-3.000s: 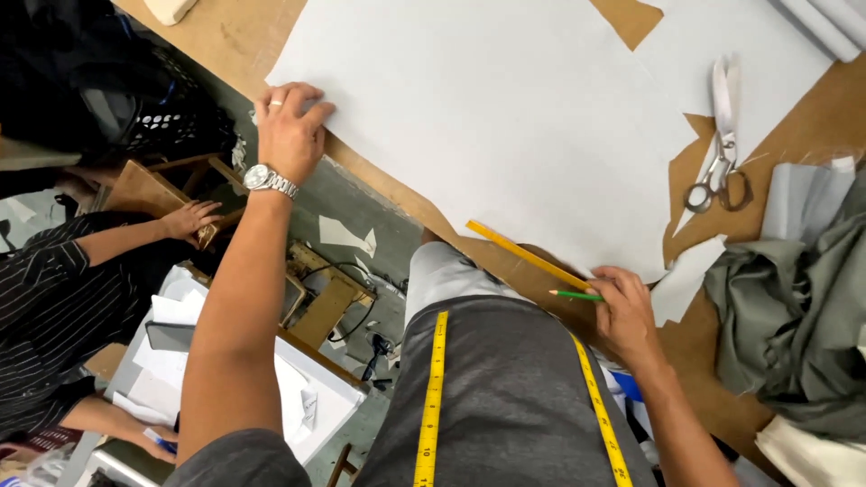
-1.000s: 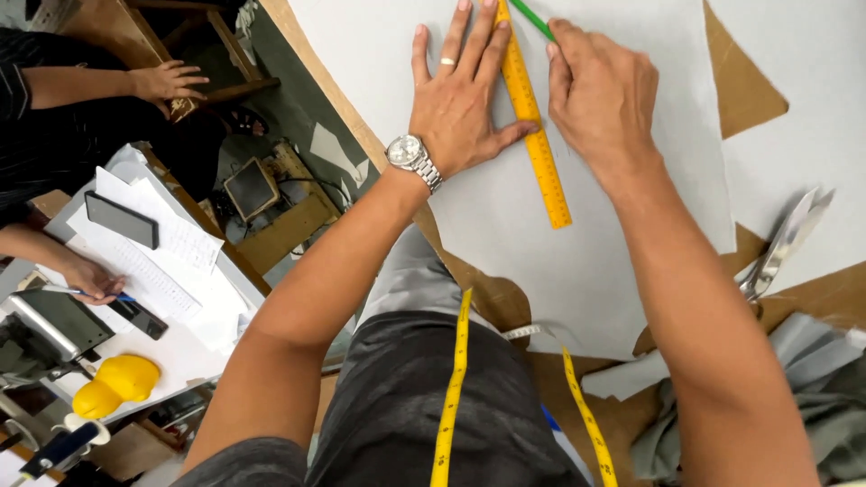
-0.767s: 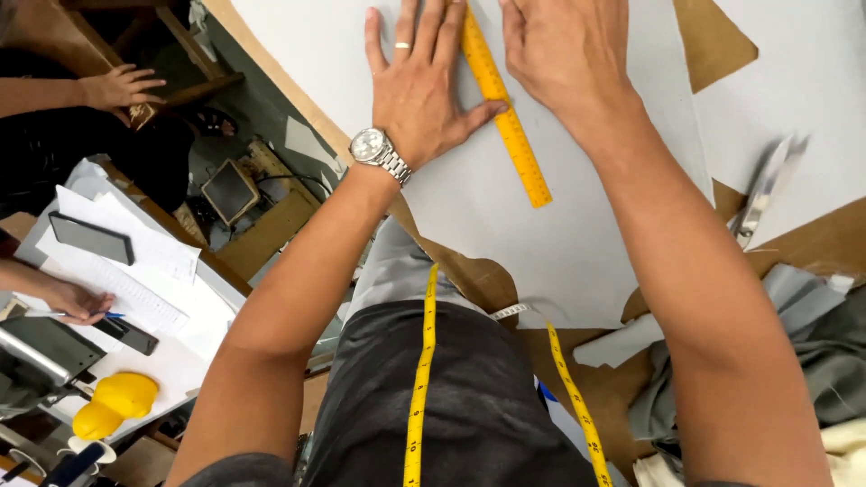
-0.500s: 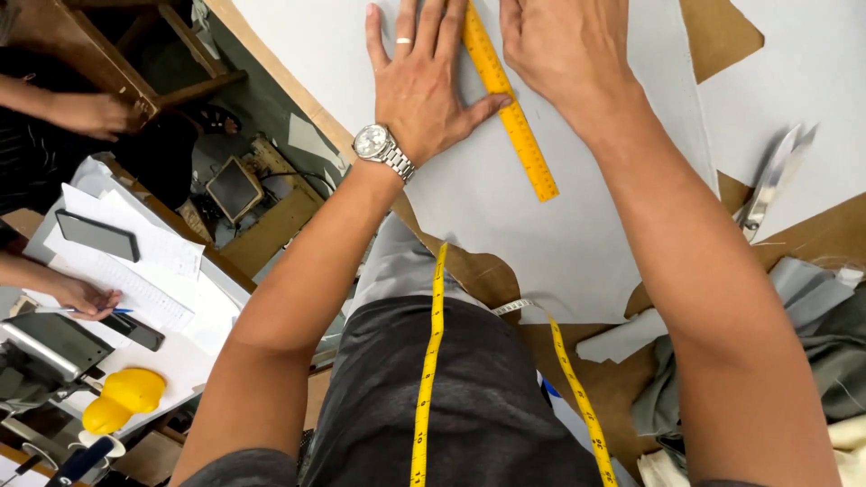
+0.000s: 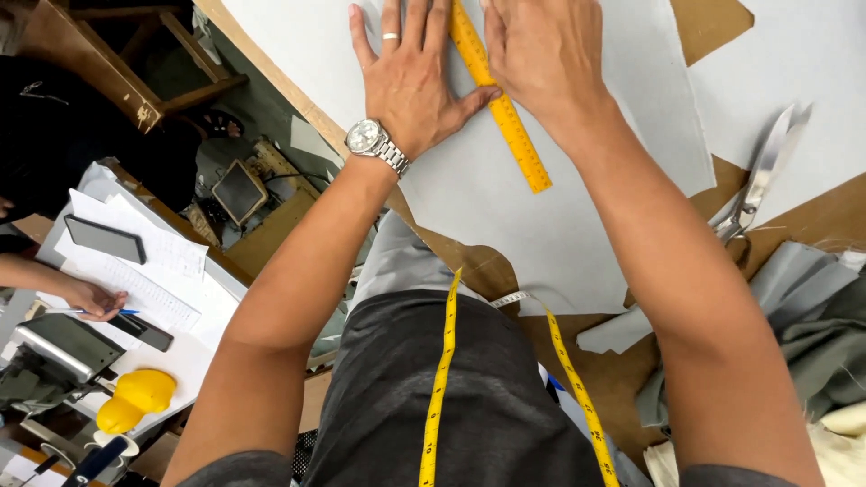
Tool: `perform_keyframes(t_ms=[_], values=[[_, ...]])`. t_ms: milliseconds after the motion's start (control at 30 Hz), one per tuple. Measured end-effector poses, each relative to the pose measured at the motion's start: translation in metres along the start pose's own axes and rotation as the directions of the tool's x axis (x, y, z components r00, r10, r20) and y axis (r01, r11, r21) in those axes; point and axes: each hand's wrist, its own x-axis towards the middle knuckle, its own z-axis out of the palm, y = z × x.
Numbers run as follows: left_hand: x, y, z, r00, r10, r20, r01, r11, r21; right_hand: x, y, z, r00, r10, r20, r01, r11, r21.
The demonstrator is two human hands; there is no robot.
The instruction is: Tracing garment patterns onto fabric using a pencil and ruler on a large cutting table in a factory.
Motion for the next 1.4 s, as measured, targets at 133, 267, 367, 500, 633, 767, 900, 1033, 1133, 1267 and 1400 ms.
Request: perform_keyframes(t_ms=[133,267,367,500,633,767,900,1033,1133,1267,1400], values=[[0.002,0.005,-0.013,0.996,-0.043,0.076,0.040,0.998,0.046,-0.084,-0.006,-0.064,0.968,0.029,0.247,-0.033,0.999,0.012],[-0.007,0.004,0.002,0.999,-0.033,0.043,0.028,0.994,0.106,-0.155,-0.005,-0.085,0.968,0.090,0.233,-0.086,0.996,-0.027],[-0.003,0.018,-0.006,0.999,-0.036,0.014,0.034,0.992,0.122,-0.142,0.001,-0.091,0.964,0.110,0.241,-0.090,0.992,-0.092],[-0.045,0.060,-0.008,1.000,-0.003,0.017,0.002,0.998,0.055,-0.127,0.009,-0.099,0.920,0.128,0.369,-0.124,0.992,-0.036],[-0.081,0.098,0.001,0.995,-0.020,0.102,0.013,0.997,0.071,-0.128,0.020,-0.090,0.924,0.110,0.366,-0.101,0.994,-0.044],[-0.092,0.110,0.007,0.994,-0.029,0.103,0.023,0.998,0.052,-0.130,0.019,-0.087,0.919,0.108,0.378,-0.102,0.994,-0.037],[-0.095,0.113,0.009,0.994,-0.036,0.104,0.028,0.996,0.081,-0.133,0.019,-0.082,0.933,0.107,0.344,-0.104,0.994,-0.028],[-0.095,0.117,0.010,0.991,-0.050,0.121,0.037,0.994,0.107,-0.140,0.019,-0.074,0.946,0.102,0.307,-0.092,0.995,-0.047],[-0.092,0.116,0.005,0.984,-0.070,0.162,0.051,0.991,0.121,-0.157,0.005,-0.083,0.952,0.085,0.294,-0.075,0.996,-0.043],[-0.086,0.110,0.013,0.985,-0.092,0.142,0.067,0.983,0.173,-0.216,-0.005,-0.142,0.842,0.192,0.505,-0.192,0.980,-0.052],[-0.095,0.120,0.017,0.994,-0.032,0.102,0.017,0.990,0.139,-0.264,-0.007,-0.187,0.872,0.366,0.325,-0.412,0.907,0.082]])
